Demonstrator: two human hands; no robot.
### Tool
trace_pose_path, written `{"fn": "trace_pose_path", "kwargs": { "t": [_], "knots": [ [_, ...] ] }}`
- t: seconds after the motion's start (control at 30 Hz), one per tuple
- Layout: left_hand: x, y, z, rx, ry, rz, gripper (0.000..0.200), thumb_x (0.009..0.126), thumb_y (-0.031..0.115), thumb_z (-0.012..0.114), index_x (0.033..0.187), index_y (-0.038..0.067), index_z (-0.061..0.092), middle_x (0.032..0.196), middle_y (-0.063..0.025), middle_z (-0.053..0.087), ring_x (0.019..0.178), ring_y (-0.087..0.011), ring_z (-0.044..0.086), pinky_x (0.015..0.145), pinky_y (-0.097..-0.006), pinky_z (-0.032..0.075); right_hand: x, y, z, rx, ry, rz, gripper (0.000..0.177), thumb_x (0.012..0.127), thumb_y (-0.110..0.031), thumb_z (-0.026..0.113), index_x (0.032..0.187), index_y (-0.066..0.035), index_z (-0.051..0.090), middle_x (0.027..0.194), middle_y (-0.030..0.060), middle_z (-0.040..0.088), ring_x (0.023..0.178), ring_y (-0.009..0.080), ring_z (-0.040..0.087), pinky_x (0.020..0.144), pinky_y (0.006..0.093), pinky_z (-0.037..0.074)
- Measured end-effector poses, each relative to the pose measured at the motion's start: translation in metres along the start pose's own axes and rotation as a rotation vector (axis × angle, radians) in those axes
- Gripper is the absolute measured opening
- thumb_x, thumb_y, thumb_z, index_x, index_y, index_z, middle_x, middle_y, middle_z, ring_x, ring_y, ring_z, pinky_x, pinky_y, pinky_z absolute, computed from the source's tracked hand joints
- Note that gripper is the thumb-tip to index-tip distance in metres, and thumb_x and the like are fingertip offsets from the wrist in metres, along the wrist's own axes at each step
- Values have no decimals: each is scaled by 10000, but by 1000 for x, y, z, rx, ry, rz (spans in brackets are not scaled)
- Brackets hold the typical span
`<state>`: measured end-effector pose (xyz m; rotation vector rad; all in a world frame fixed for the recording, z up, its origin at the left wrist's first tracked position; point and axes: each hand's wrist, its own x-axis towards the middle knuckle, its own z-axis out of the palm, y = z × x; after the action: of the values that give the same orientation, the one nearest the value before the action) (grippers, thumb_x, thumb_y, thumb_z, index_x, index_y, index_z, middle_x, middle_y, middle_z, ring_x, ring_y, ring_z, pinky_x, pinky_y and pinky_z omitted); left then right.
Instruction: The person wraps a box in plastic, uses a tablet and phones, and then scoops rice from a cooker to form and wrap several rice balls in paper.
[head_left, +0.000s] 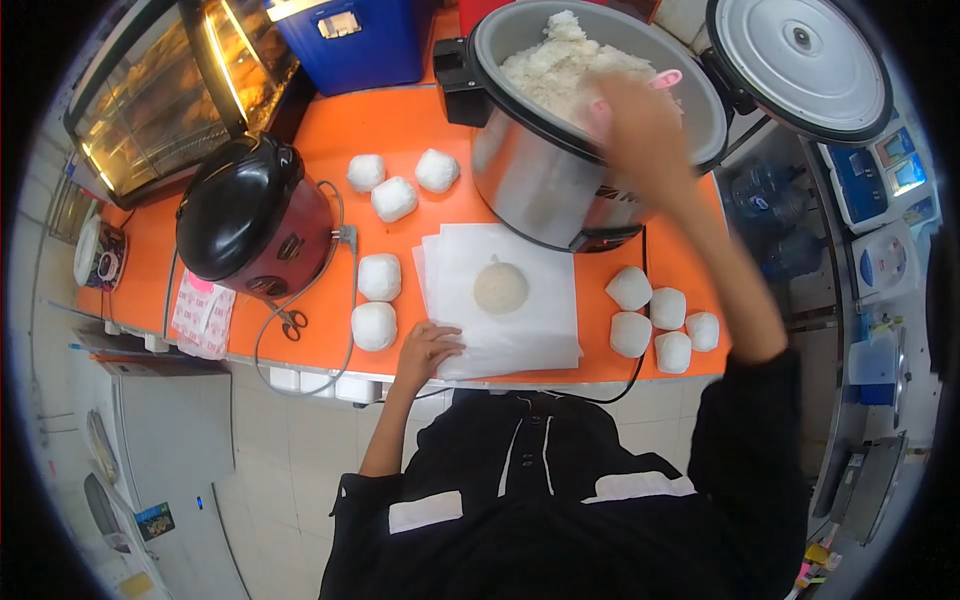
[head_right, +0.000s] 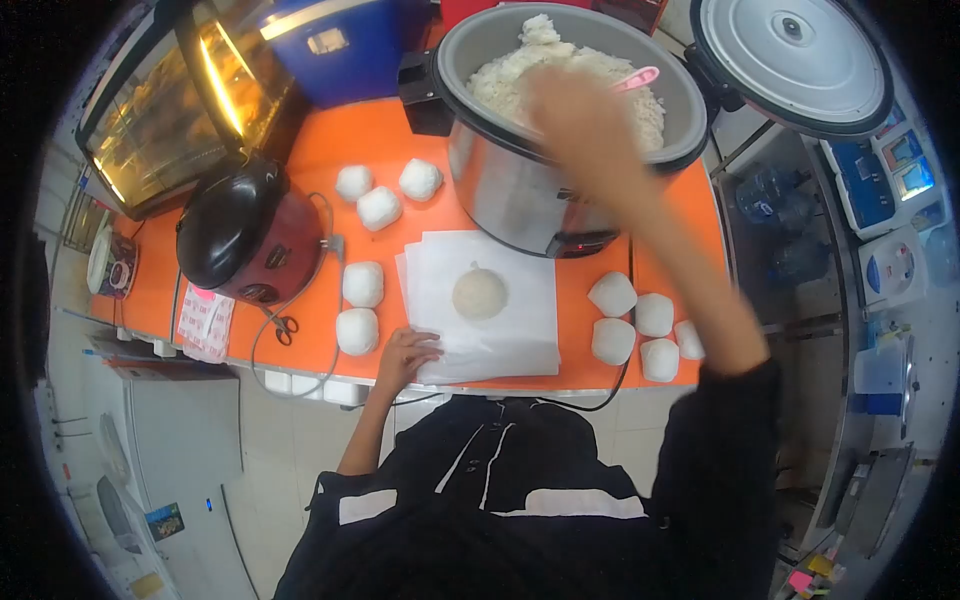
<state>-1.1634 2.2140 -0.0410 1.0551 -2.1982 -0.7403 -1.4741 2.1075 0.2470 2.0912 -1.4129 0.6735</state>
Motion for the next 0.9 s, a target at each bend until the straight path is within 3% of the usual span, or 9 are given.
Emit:
{"fn": "trace_pose_path", "kwargs": {
  "t": [0.03, 0.07, 0.13, 0.23, 0.3, 0.4, 0.73, 0.83, 0.9],
  "knots": [
    [3, 5, -2, -2, 3, -8, 164, 657, 194, 701, 819, 175, 718, 991, 56, 636, 894, -192, 502, 797, -306, 418, -46, -26, 24, 293, -304, 8, 214, 824, -176, 530, 998, -54, 554, 916, 133, 583, 844, 275, 576, 693, 410, 451],
    [9, 12, -6, -32, 28, -47, 110, 682, 183, 686, 787, 161, 712, 967, 53, 642, 895, -192, 503, 806, -315, 414, -89, -73, 38, 222, -28, -307, 132, 726, -132, 572, 843, -71, 559, 825, 87, 546, 833, 239, 541, 676, 391, 441],
    [17, 19, -9, -57, 60, -94, 64, 708, 172, 671, 756, 148, 706, 942, 50, 649, 895, -193, 504, 814, -324, 411, -164, -139, 56, 572, -357, -233, 189, 703, -132, 600, 873, -55, 565, 871, 95, 557, 952, 240, 526, 778, 419, 414],
    [19, 26, -11, 89, 99, -16, 316, 669, 261, 723, 945, 124, 658, 1087, 9, 599, 986, -236, 490, 847, -358, 397, -213, -151, 101, 571, -489, 25, 201, 686, -114, 615, 870, -55, 558, 887, 100, 547, 928, 249, 538, 756, 406, 433],
    [13, 36, -10, -48, 258, -55, 739, 571, 342, 783, 1200, 96, 484, 1255, -42, 475, 1115, -295, 427, 887, -378, 377, -226, -151, 108, 663, -790, 357, 177, 689, -90, 606, 845, -42, 539, 872, 102, 532, 882, 255, 548, 712, 389, 448],
    [25, 17, 6, 116, 176, -139, 984, 506, 347, 798, 1318, 90, 306, 1336, -66, 366, 1207, -336, 348, 934, -413, 333, -242, -165, 98, 723, -531, 422, 112, 696, -67, 563, 794, -35, 518, 823, 100, 517, 819, 262, 546, 655, 379, 452],
    [38, 38, 6, 311, -125, -248, 903, 530, 148, 728, 1336, 173, 320, 1316, -64, 409, 1257, -336, 307, 959, -460, 279, -303, -175, 90, 795, -448, 18, 119, 681, -86, 540, 789, -37, 527, 770, 90, 509, 740, 253, 540, 618, 348, 449],
    [18, 40, -6, 355, -41, -34, 672, 580, 100, 687, 1219, 198, 504, 1315, -28, 431, 1246, -292, 335, 951, -452, 299, -304, -152, 71, 790, -436, 48, 162, 667, -73, 560, 824, -39, 537, 797, 88, 525, 767, 261, 547, 631, 352, 453],
    [0, 32, -14, 350, -417, 281, 407, 617, 36, 644, 988, 201, 670, 1217, 5, 534, 1186, -239, 411, 944, -452, 317, -323, -128, 55, 737, -455, 81, 184, 659, -60, 568, 840, -42, 540, 819, 87, 534, 783, 266, 550, 642, 355, 456]
  ]
}}
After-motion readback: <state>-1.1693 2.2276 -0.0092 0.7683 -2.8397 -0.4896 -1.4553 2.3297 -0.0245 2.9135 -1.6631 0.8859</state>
